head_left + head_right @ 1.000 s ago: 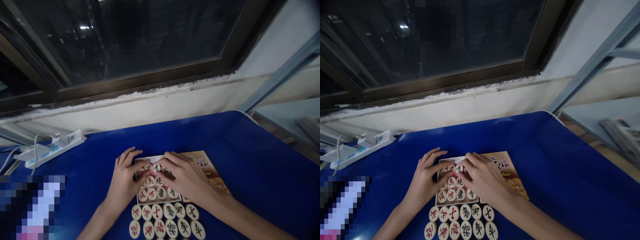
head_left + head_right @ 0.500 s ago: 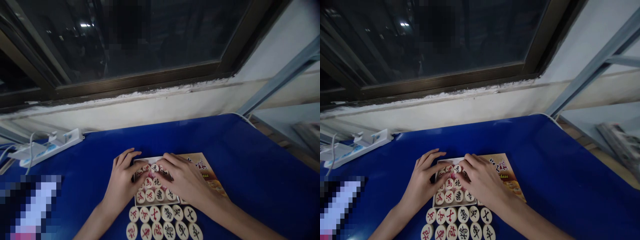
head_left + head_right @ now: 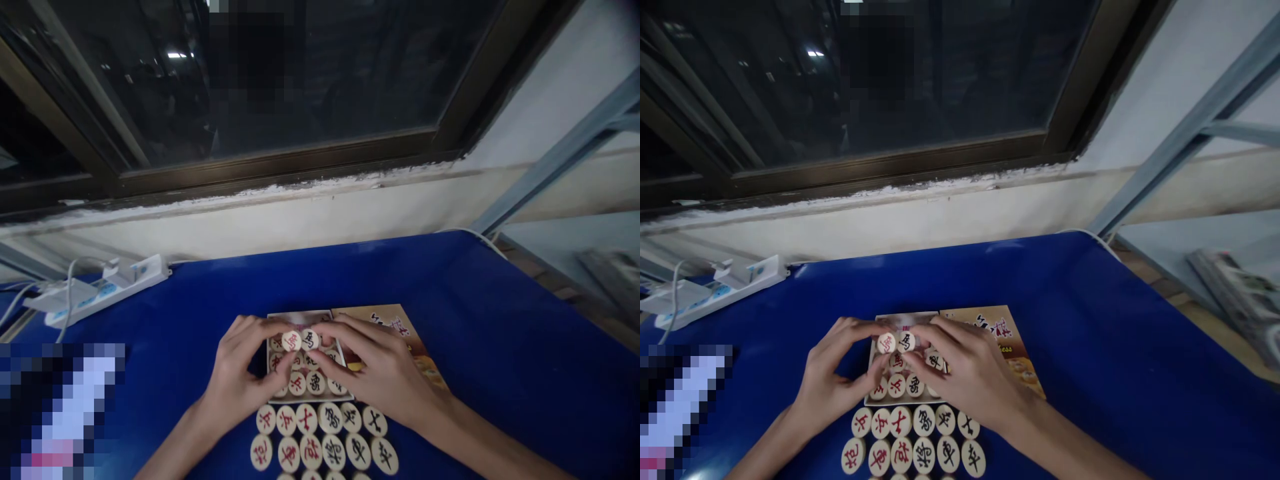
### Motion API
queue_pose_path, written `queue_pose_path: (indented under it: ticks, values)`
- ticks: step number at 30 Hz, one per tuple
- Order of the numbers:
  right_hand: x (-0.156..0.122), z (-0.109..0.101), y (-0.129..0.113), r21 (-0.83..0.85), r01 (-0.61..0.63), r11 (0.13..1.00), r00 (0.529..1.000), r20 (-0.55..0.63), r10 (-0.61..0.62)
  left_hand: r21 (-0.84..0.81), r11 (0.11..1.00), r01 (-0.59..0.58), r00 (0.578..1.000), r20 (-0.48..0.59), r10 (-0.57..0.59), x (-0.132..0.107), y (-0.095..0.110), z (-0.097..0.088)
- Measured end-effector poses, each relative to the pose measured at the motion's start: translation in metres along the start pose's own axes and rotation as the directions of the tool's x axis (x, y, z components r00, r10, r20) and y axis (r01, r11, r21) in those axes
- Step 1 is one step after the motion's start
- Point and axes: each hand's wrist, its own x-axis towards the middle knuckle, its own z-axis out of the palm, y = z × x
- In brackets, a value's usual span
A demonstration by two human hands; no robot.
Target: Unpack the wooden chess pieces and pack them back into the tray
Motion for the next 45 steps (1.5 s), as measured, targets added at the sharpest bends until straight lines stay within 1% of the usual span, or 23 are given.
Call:
queue_pose_path:
  ticks: [3,7,9,11,13,15,16,19,21,22,27,32,34,40,45]
  values:
    - [-0.002,-0.001,0.0,0.012,0.021,1.0,1.0,-0.022,-0.021,-0.024,1.0,-0.012,1.0,-0.008,0.012,0.0,0.004,0.003]
    - [-0.004,-0.004,0.002,0.053,0.032,0.998,0.999,-0.036,-0.031,-0.056,0.998,0.011,1.0,-0.021,-0.012,0.0,0.006,0.003]
    - [-0.005,-0.004,0.002,0.117,-0.008,0.993,1.0,-0.028,0.012,-0.084,0.996,0.029,0.999,-0.015,-0.031,0.0,0.006,0.002]
    - [-0.007,-0.002,0.002,0.209,-0.104,0.972,0.994,-0.006,0.108,-0.136,0.99,0.046,0.999,0.001,-0.046,-0.001,0.007,0.001]
    - [-0.008,0.0,-0.001,0.317,-0.227,0.921,0.973,0.044,0.225,-0.202,0.976,0.075,0.997,0.013,-0.074,-0.002,0.009,0.001]
    - [-0.008,0.001,-0.004,0.438,-0.328,0.837,0.943,0.109,0.313,-0.256,0.96,0.114,0.993,0.016,-0.113,-0.004,0.009,0.002]
    - [-0.007,0.002,-0.005,0.499,-0.364,0.786,0.93,0.146,0.337,-0.273,0.953,0.134,0.991,0.016,-0.134,-0.005,0.009,0.003]
    - [-0.005,0.001,-0.008,0.641,-0.426,0.639,0.902,0.246,0.354,-0.27,0.95,0.157,0.987,0.01,-0.16,-0.006,0.008,0.003]
    - [-0.004,0.001,-0.008,0.677,-0.45,0.582,0.89,0.287,0.355,-0.229,0.963,0.139,0.99,0.006,-0.141,-0.007,0.008,0.003]
    - [-0.005,0.001,-0.007,0.682,-0.457,0.571,0.887,0.298,0.353,-0.21,0.97,0.123,0.992,0.005,-0.124,-0.007,0.008,0.003]
    - [-0.008,0.003,-0.005,0.67,-0.48,0.566,0.876,0.331,0.35,-0.177,0.981,0.082,0.996,-0.029,-0.089,-0.009,0.011,0.005]
    - [-0.01,0.006,-0.004,0.691,-0.521,0.5,0.853,0.397,0.339,-0.157,0.985,0.07,0.995,-0.066,-0.081,-0.01,0.012,0.006]
    - [-0.011,0.007,-0.003,0.691,-0.527,0.494,0.849,0.412,0.331,-0.157,0.985,0.064,0.995,-0.066,-0.075,-0.009,0.012,0.006]
    - [-0.01,0.006,-0.001,0.65,-0.518,0.556,0.855,0.419,0.307,-0.167,0.985,0.035,0.997,-0.067,-0.047,-0.01,0.012,0.006]
    - [-0.008,0.001,0.001,0.586,-0.475,0.656,0.876,0.389,0.286,-0.194,0.978,0.07,0.996,-0.039,-0.079,-0.01,0.009,0.005]
